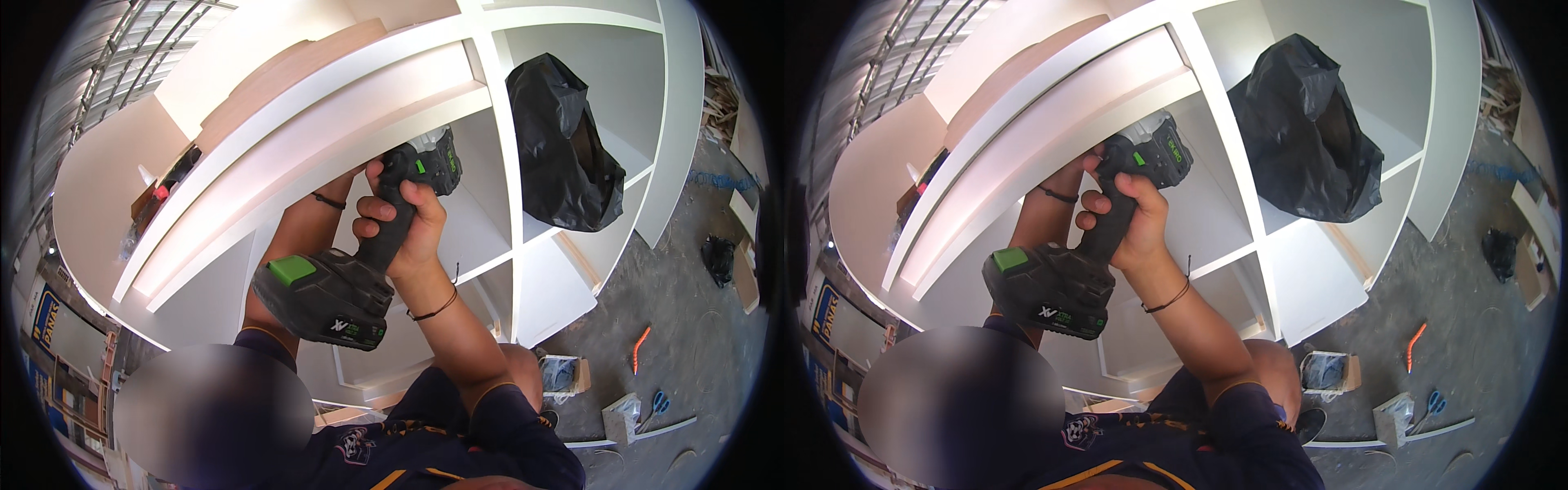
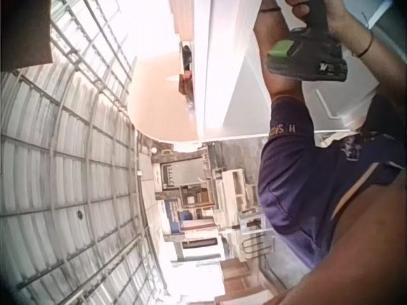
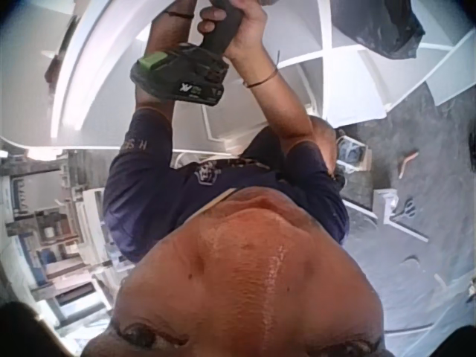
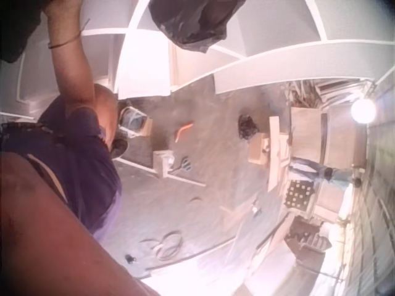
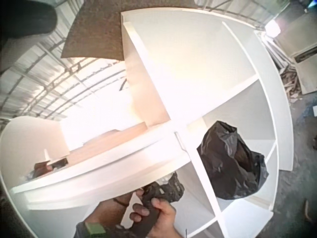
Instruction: The person assembles a white wooden shelf unit by using a power drill to secure a wooden support beam to the bottom and then positions another white wooden panel onto the shelf frame.
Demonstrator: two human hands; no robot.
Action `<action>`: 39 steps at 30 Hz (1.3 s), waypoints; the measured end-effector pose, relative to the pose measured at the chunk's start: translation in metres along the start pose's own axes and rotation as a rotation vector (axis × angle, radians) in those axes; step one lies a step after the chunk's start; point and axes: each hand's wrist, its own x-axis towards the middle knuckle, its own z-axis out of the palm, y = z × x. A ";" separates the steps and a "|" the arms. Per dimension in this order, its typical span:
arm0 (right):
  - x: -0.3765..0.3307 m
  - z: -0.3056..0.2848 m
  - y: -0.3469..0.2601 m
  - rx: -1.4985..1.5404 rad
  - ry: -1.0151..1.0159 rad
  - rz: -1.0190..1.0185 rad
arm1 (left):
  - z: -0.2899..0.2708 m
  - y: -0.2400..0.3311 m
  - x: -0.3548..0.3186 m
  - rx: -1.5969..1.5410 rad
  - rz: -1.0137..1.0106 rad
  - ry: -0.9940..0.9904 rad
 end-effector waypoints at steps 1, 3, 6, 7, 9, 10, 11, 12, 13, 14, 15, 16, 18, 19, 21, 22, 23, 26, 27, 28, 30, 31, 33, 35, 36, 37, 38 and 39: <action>0.000 0.001 -0.001 -0.015 0.009 -0.009 | 0.002 -0.001 0.000 -0.002 0.002 -0.004; 0.000 0.002 -0.001 -0.036 0.033 -0.013 | 0.001 0.000 -0.002 0.004 0.000 -0.002; 0.000 0.004 0.001 -0.037 0.046 -0.014 | -0.001 0.002 -0.004 0.011 0.001 0.002; -0.001 0.004 0.002 -0.033 0.046 -0.013 | -0.001 0.001 -0.004 0.019 0.001 0.000; 0.000 0.005 0.000 -0.047 0.040 -0.025 | 0.001 0.004 -0.005 0.018 0.002 -0.005; 0.001 0.004 -0.001 -0.054 0.037 -0.030 | 0.003 0.005 -0.004 0.017 0.005 -0.010; 0.001 0.002 0.000 -0.044 0.033 -0.023 | 0.002 0.004 -0.005 0.020 0.002 -0.009; 0.001 0.000 0.000 -0.033 0.030 -0.016 | 0.000 0.004 -0.006 0.021 0.004 -0.009; 0.001 -0.001 0.001 -0.023 0.026 -0.008 | -0.001 0.004 -0.005 0.022 0.005 -0.005; 0.001 -0.001 0.001 -0.010 0.032 0.005 | 0.000 0.003 -0.004 0.024 0.006 -0.007; 0.001 0.000 0.000 0.002 0.038 0.019 | -0.001 0.005 -0.005 0.019 0.006 -0.005; 0.001 0.001 -0.001 0.015 0.045 0.032 | -0.002 0.005 -0.006 0.027 0.005 -0.005; 0.000 0.005 -0.002 0.002 0.076 0.024 | -0.001 0.003 -0.006 0.024 0.002 -0.008; 0.000 0.005 -0.003 -0.004 0.091 0.020 | 0.000 0.002 -0.006 0.021 0.004 -0.007; 0.000 0.004 -0.002 0.005 0.047 0.029 | -0.002 0.004 -0.007 0.026 0.003 -0.006; 0.001 0.003 -0.001 0.010 0.024 0.034 | -0.003 0.005 -0.008 0.029 0.003 -0.002; 0.001 0.001 -0.001 0.041 0.005 0.051 | -0.004 0.006 -0.009 0.036 0.003 -0.002; 0.002 -0.003 -0.001 0.095 -0.023 0.077 | -0.005 0.008 -0.010 0.040 0.005 -0.001; 0.002 -0.001 0.002 0.100 -0.011 0.070 | -0.007 0.010 -0.012 0.045 0.005 0.003; 0.002 0.001 0.004 0.105 0.000 0.063 | -0.008 0.012 -0.013 0.050 0.005 0.005; 0.001 -0.001 -0.004 0.018 0.022 0.024 | -0.001 -0.001 -0.009 0.015 0.001 -0.011; 0.001 -0.003 -0.009 -0.029 0.034 0.004 | 0.005 -0.009 -0.007 -0.007 -0.001 -0.019; 0.003 -0.002 -0.005 0.037 -0.005 0.045 | -0.002 0.005 -0.011 0.042 0.004 -0.004; 0.004 -0.001 -0.003 0.083 -0.014 0.077 | -0.004 0.009 -0.014 0.055 0.001 0.004; 0.003 0.003 -0.003 0.099 -0.004 0.090 | -0.005 0.008 -0.014 0.056 0.002 0.005; 0.002 0.004 -0.002 0.117 0.006 0.104 | -0.006 0.008 -0.015 0.054 0.002 0.008; 0.002 0.005 -0.002 0.089 0.000 0.076 | -0.005 0.007 -0.015 0.049 0.003 0.005; 0.001 0.005 -0.001 0.063 -0.007 0.048 | -0.003 0.006 -0.015 0.046 0.004 0.003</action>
